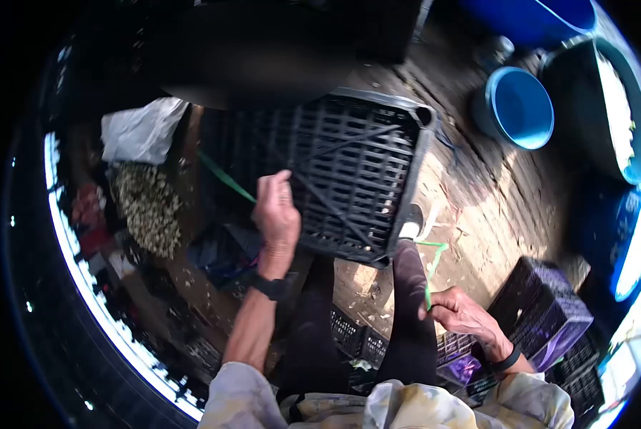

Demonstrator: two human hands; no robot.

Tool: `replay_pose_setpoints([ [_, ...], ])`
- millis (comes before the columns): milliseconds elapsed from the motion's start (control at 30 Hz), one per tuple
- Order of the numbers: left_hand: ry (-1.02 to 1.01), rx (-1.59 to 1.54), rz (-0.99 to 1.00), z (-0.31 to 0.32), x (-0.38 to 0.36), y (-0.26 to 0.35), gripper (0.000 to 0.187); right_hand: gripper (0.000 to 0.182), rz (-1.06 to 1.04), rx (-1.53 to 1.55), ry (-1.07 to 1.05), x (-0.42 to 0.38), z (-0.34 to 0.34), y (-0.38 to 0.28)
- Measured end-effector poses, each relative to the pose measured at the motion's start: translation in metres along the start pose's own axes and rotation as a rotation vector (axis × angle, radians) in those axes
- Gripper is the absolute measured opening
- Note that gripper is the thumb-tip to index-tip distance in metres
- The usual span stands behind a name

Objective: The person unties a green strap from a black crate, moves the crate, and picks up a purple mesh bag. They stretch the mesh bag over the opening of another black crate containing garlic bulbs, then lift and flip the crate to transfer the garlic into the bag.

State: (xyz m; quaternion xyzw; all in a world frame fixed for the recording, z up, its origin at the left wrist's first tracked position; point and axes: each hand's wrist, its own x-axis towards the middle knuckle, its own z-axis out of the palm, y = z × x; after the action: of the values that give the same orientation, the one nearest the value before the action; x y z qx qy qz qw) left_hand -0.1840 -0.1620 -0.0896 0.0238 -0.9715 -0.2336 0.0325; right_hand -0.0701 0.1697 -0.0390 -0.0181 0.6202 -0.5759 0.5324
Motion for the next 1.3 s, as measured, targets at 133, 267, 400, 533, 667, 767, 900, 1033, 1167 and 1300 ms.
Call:
replay_pose_setpoints([
  [133,-0.165,-0.924,-0.239,-0.068,-0.062,0.092,0.023,0.006,-0.208,-0.936,0.092,0.032,0.051,-0.075],
  [267,-0.224,-1.170,-0.274,-0.115,-0.097,0.072,0.029,0.006,-0.421,-0.865,0.013,0.073,0.104,-0.170],
  [400,-0.270,-1.563,-0.774,-0.172,-0.130,-0.013,0.038,0.012,-0.497,-0.846,0.199,0.133,0.191,-0.227],
  [533,0.086,-1.264,-0.851,-0.221,-0.165,-0.093,0.015,0.011,-0.480,-0.797,0.179,0.211,0.264,-0.250],
  [667,0.575,-1.032,-0.815,-0.273,-0.189,-0.217,0.012,0.008,-0.604,-0.613,0.266,0.265,0.302,-0.251],
  [767,0.886,-0.809,-0.793,-0.275,-0.198,-0.321,0.015,0.011,-0.419,-0.732,0.268,0.266,0.298,-0.227],
  [900,0.845,-0.427,-0.855,-0.227,-0.219,-0.468,0.023,0.015,-0.128,-0.715,0.387,0.238,0.283,-0.185],
  [1033,-0.103,0.087,-0.907,-0.156,-0.245,-0.563,0.070,0.015,-0.126,-0.766,0.657,0.196,0.237,-0.144],
  [1167,0.122,-0.062,-0.605,-0.161,-0.163,-0.473,0.066,0.016,-0.128,-0.426,1.074,0.160,0.153,-0.106],
  [1300,0.033,-0.704,-0.530,-0.151,-0.044,-0.322,0.042,0.015,-0.403,-0.650,1.163,0.188,0.095,-0.149],
])
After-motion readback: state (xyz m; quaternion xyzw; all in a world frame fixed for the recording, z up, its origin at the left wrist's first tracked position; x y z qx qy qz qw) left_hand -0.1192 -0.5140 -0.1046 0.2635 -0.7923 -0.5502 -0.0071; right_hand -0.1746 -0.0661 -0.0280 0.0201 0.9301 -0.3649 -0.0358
